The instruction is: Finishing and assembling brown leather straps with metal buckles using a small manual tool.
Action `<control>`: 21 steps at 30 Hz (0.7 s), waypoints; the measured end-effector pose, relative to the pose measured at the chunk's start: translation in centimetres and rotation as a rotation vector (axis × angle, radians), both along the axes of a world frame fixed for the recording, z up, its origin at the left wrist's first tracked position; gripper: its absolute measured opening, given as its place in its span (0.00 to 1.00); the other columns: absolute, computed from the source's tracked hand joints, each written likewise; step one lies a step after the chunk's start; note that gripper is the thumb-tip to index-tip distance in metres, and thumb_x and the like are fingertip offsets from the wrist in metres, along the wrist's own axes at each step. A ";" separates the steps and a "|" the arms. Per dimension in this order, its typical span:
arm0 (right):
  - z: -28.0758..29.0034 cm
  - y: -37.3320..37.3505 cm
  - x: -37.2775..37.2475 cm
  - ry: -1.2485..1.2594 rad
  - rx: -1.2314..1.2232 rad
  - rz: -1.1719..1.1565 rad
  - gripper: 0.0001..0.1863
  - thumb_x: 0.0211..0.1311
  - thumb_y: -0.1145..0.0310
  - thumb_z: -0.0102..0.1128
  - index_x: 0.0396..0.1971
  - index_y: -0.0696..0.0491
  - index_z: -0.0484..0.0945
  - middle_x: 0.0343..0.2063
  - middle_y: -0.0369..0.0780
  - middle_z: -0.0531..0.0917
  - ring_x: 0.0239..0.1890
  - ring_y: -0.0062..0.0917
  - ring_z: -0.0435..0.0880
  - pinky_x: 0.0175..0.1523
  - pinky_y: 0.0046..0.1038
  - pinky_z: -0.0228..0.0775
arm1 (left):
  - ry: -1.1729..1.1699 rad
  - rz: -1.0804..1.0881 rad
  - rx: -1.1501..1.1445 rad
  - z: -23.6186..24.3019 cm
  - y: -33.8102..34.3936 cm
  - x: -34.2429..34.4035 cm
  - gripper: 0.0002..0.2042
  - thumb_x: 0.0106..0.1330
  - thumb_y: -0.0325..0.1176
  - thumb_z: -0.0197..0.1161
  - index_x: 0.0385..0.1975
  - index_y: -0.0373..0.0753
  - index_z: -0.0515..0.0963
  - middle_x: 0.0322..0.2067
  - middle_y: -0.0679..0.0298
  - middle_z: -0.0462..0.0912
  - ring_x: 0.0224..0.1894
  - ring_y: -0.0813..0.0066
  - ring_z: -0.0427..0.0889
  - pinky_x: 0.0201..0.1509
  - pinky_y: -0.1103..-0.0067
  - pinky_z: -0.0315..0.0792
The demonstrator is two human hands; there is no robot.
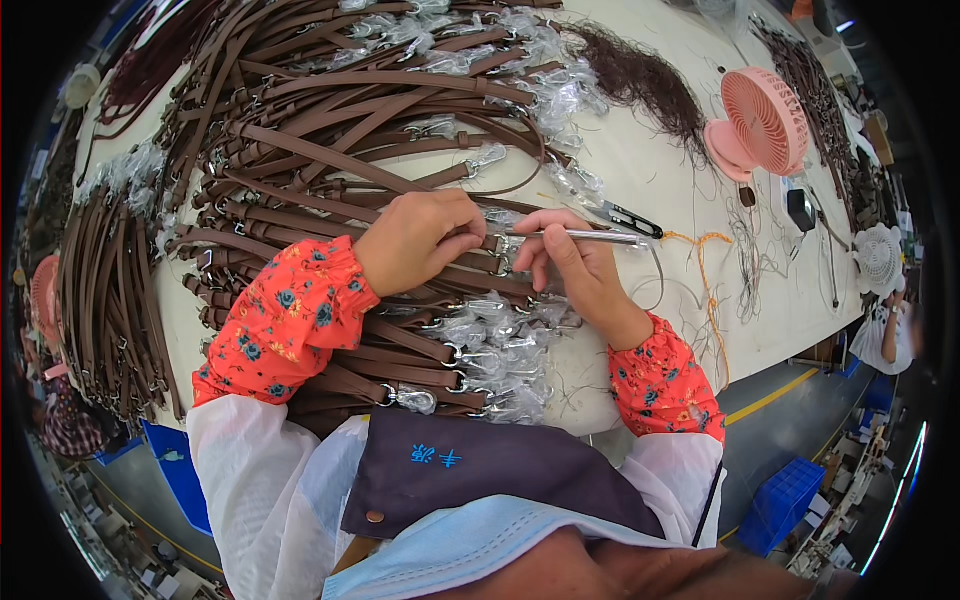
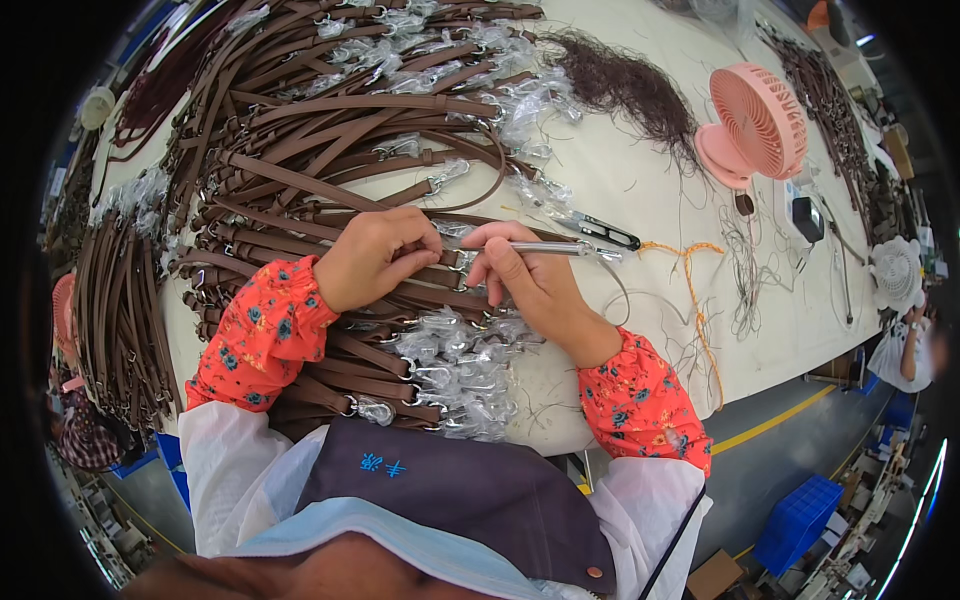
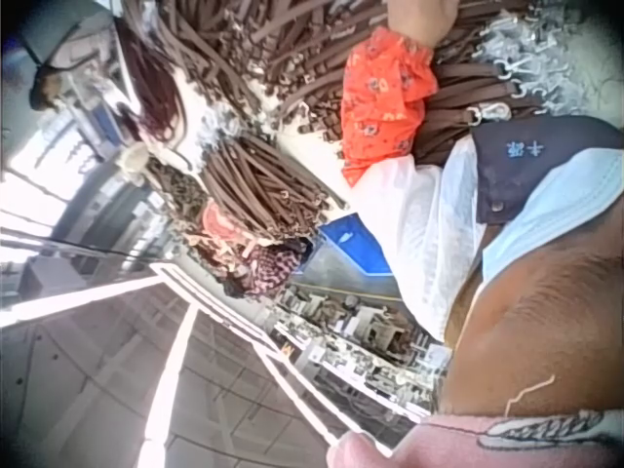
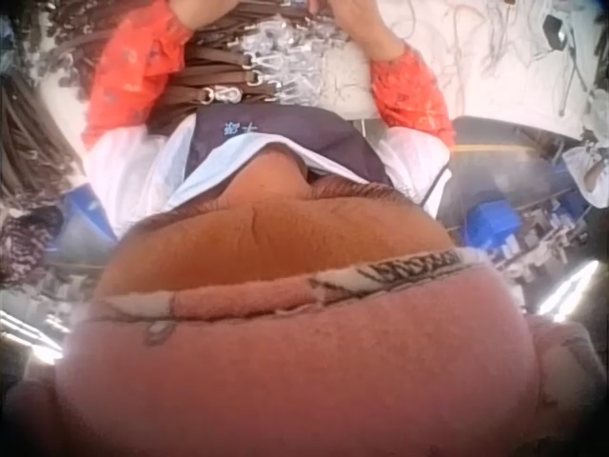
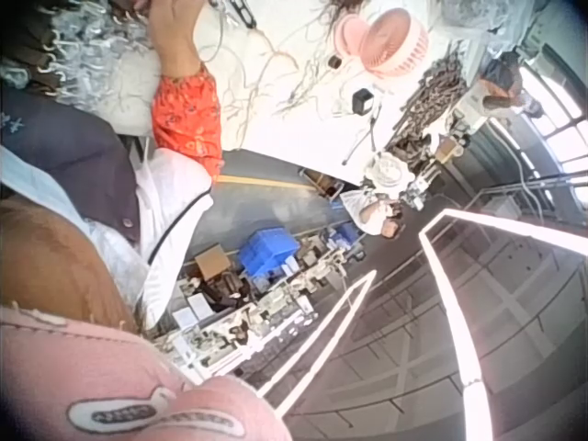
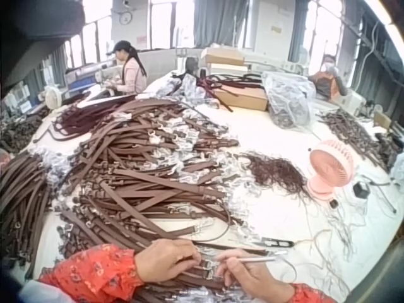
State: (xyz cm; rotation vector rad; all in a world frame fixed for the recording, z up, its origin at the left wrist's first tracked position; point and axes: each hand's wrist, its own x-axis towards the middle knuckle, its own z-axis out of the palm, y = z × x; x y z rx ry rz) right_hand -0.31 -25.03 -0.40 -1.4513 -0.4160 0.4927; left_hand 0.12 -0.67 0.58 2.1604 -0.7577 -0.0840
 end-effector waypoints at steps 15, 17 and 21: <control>0.5 0.3 0.0 -0.021 -0.121 0.082 0.19 0.76 0.54 0.44 0.47 0.53 0.76 0.27 0.33 0.81 0.22 0.10 0.69 0.27 0.15 0.62 | 0.136 0.052 -0.035 0.6 0.0 0.2 0.04 0.62 0.25 0.62 0.33 0.33 0.75 0.25 0.60 0.76 0.24 0.73 0.74 0.30 0.77 0.69; 0.4 0.3 0.0 -0.023 -0.121 0.084 0.19 0.76 0.54 0.44 0.48 0.53 0.75 0.27 0.33 0.81 0.22 0.10 0.69 0.27 0.15 0.62 | 0.141 0.050 -0.034 0.6 0.0 0.2 0.04 0.62 0.25 0.62 0.33 0.33 0.75 0.25 0.60 0.77 0.24 0.73 0.75 0.29 0.77 0.69; 0.5 0.3 0.0 -0.027 -0.131 0.086 0.19 0.76 0.54 0.43 0.47 0.53 0.75 0.26 0.33 0.81 0.22 0.10 0.69 0.27 0.16 0.62 | 0.132 0.043 -0.024 0.6 0.1 0.2 0.04 0.62 0.25 0.62 0.33 0.34 0.75 0.25 0.60 0.76 0.24 0.74 0.75 0.29 0.77 0.69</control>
